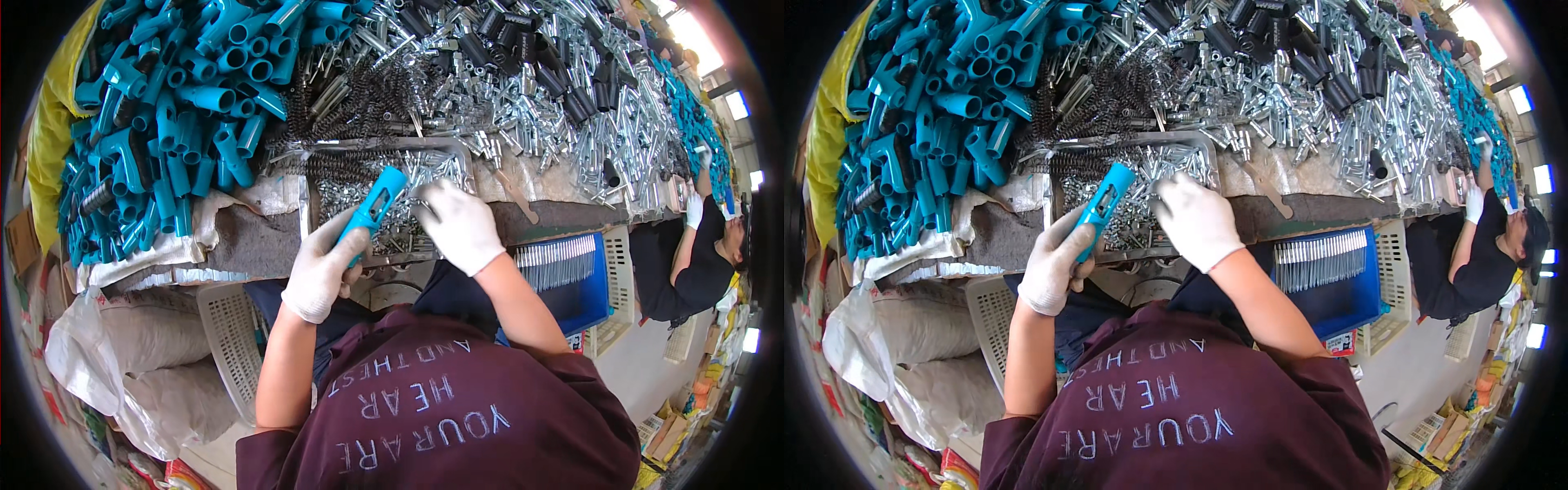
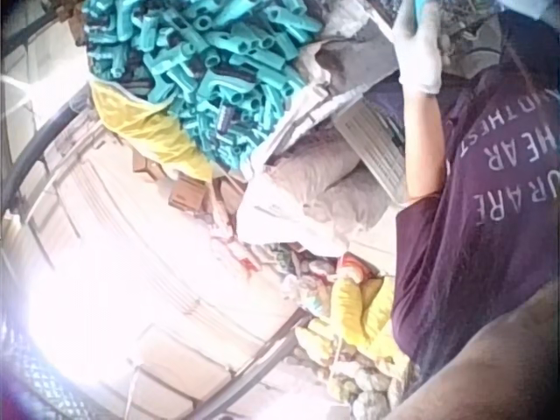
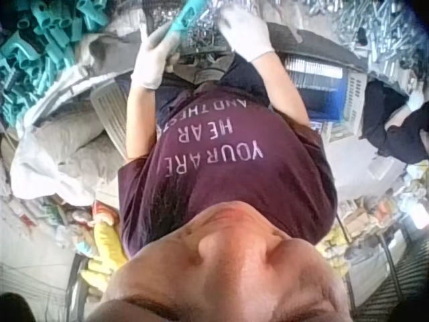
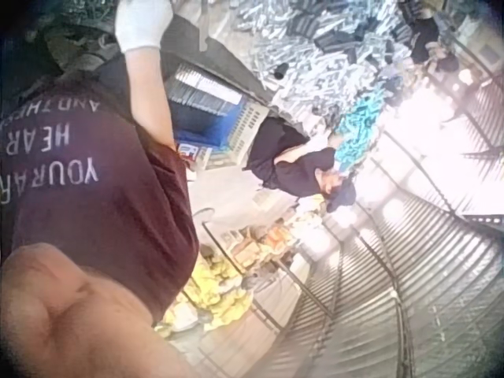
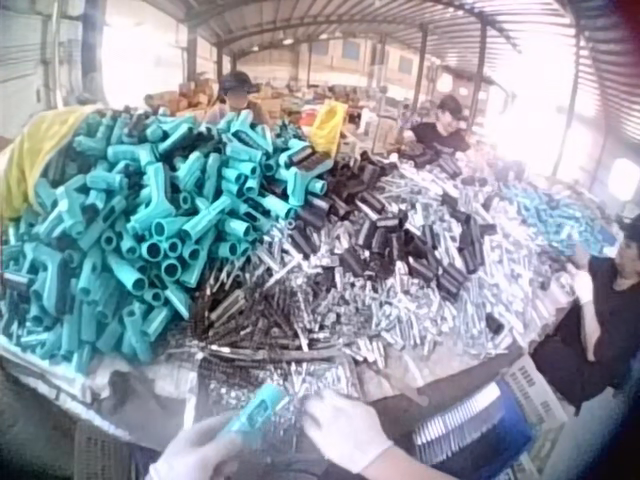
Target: Assembling blue and black plastic handles with metal components at a factory workbench.
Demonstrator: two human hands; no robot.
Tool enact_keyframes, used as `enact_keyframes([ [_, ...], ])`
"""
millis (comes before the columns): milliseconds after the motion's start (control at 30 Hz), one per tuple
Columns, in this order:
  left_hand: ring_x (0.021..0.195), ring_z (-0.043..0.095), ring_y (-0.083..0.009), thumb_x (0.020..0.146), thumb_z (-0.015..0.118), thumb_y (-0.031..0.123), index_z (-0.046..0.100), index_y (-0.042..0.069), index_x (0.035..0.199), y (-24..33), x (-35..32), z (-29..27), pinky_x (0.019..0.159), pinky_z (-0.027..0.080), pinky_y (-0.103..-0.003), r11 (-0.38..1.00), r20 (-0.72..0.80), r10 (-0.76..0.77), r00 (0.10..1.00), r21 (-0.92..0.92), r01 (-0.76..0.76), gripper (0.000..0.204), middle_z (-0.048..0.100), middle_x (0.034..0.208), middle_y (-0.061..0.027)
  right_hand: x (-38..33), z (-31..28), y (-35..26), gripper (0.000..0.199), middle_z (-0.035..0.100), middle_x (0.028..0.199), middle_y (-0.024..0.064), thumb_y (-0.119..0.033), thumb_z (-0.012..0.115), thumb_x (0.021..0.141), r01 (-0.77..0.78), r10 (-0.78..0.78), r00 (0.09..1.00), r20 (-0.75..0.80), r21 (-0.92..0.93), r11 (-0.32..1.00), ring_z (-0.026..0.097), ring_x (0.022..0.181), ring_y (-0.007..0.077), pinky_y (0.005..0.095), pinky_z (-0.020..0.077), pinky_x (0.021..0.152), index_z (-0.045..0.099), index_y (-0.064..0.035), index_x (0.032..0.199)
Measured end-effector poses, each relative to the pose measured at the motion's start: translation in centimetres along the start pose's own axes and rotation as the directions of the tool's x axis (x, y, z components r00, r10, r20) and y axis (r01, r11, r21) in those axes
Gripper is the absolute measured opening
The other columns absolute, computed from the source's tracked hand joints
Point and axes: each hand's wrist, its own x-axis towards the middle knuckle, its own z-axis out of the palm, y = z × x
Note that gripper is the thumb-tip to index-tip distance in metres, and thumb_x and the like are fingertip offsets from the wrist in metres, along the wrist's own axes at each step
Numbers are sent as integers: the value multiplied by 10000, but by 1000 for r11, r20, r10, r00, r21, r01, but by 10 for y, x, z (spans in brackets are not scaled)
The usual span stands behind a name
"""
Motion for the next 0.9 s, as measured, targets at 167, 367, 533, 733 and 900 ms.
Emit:
enact_keyframes([
  [167, 544, 393, -16, 947, 583, 279, 529, 58, 1327, -3, -2, 1, 419, 290, -177, 997, 16, -12, 1000, -75, 13, 442, 542, 809, 21, 10, 5, -18, 107, 615, 896, 115, -194, 626, 852, -376, 369, 926, 77, 259, 890, 646, 803, 298, 395, 522, 696, 620, -96, 894],
  [367, 548, 389, -16, 949, 583, 285, 513, 56, 1352, -9, 1, 0, 425, 285, -178, 995, 17, -27, 999, -93, 29, 469, 534, 805, 20, 11, -19, -16, 114, 669, 939, 120, -89, 608, 901, -462, 475, 852, 220, 740, 488, 690, 802, 232, 326, 554, 668, 605, -26, 996],
  [533, 567, 430, -18, 958, 574, 245, 532, 54, 1351, -6, 8, 7, 440, 310, -180, 999, -4, 32, 999, -11, -32, 439, 571, 821, 24, 21, -37, -40, 72, 674, 875, 88, -12, 600, 924, -353, 489, 818, 301, 935, 15, 685, 745, 143, 246, 537, 613, 569, 38, 967],
  [733, 613, 477, -25, 957, 571, 212, 555, 32, 1315, 12, 14, 24, 523, 379, -185, 997, 29, 68, 997, 35, -69, 401, 590, 814, 21, 23, -33, -32, 74, 655, 755, 90, -119, 669, 860, -198, 411, 885, -219, 621, 758, 666, 630, 266, 357, 533, 569, 622, -69, 889],
  [900, 773, 524, -77, 922, 563, 120, 577, -56, 1260, -8, 18, 28, 692, 461, -250, 883, -90, 362, 928, 351, -310, 382, 626, 890, -32, 19, -7, -38, 121, 636, 728, 69, -168, 688, 846, -234, 334, 919, -209, 392, 890, 642, 563, 238, 348, 517, 526, 614, -81, 807],
])
